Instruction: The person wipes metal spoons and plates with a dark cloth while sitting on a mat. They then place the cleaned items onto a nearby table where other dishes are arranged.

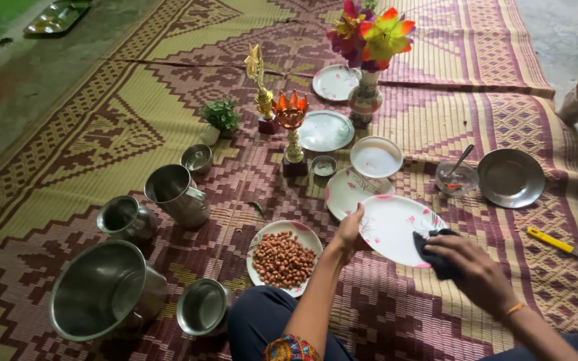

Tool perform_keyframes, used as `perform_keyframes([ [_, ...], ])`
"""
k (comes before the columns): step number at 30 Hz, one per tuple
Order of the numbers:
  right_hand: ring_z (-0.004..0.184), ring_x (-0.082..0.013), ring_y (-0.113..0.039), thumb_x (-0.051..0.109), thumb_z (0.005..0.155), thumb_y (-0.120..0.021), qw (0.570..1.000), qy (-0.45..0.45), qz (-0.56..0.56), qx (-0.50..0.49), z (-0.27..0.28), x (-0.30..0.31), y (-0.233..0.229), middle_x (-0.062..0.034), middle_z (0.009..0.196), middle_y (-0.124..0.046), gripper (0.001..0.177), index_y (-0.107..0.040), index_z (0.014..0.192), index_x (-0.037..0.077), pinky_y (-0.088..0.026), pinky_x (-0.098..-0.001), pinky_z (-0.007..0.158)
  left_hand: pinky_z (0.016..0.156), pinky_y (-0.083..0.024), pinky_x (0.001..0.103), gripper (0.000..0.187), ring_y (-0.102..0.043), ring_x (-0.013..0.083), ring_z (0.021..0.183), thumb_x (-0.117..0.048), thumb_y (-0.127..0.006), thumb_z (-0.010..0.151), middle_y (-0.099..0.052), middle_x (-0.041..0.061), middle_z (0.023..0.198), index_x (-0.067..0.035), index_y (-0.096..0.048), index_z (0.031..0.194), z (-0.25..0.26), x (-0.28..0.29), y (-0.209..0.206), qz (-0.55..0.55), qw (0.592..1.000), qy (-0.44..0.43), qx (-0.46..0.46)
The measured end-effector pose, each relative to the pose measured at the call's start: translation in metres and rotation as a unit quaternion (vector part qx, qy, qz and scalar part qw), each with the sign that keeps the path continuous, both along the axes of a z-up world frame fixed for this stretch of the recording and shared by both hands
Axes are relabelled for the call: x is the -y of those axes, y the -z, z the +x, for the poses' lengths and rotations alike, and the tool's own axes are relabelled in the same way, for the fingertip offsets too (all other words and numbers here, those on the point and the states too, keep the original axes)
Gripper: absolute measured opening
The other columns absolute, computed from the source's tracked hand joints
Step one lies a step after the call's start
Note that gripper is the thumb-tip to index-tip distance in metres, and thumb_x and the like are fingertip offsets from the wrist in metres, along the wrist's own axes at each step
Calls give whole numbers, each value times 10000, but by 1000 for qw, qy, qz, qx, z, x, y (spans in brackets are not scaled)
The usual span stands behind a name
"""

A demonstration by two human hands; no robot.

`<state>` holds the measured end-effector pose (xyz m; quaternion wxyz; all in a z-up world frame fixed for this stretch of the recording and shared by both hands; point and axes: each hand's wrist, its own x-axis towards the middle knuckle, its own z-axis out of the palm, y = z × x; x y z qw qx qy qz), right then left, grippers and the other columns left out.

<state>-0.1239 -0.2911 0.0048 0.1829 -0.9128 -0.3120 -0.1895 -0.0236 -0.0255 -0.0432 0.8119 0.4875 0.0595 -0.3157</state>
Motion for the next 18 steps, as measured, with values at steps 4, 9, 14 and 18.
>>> perform_keyframes([
  [4, 1186, -247, -676, 149, 769, -771, 995, 26, 80, -53, 7, 10, -9, -53, 1311, -674, 441, -682, 1199, 184, -538, -359, 997, 1091, -512, 487, 864, -556, 312, 1327, -671, -88, 1017, -536, 233, 1439, -45, -297, 1575, -11, 5, -20, 36, 999, 23, -1],
  [9, 1101, -195, -717, 135, 824, -755, 978, 55, 182, -85, 12, 20, -12, -63, 1210, -727, 327, -735, 1149, 150, -601, -329, 1000, 1133, -305, 478, 930, -487, 277, 1410, -771, -37, 935, -479, 149, 1553, -152, -227, 1604, -15, 8, -16, 72, 995, 5, 64],
  [14, 964, -183, -696, 129, 938, -727, 767, 178, 540, -298, 27, 38, -12, -97, 1115, -731, 308, -711, 1234, 44, -591, -332, 853, 1027, -539, 435, 652, -597, 186, 1106, -570, -475, 1188, -657, 115, 1188, 52, -562, 1361, -10, 17, 8, 9, 979, -69, 190],
  [18, 999, -166, -674, 147, 996, -770, 815, 257, 500, -138, 34, 28, -10, -67, 1144, -712, 332, -672, 1285, 14, -568, -313, 892, 869, -563, 311, 408, -662, 100, 950, -457, -520, 1063, -700, -6, 1079, -113, -626, 1255, -18, 26, 22, -75, 989, -79, 97],
])
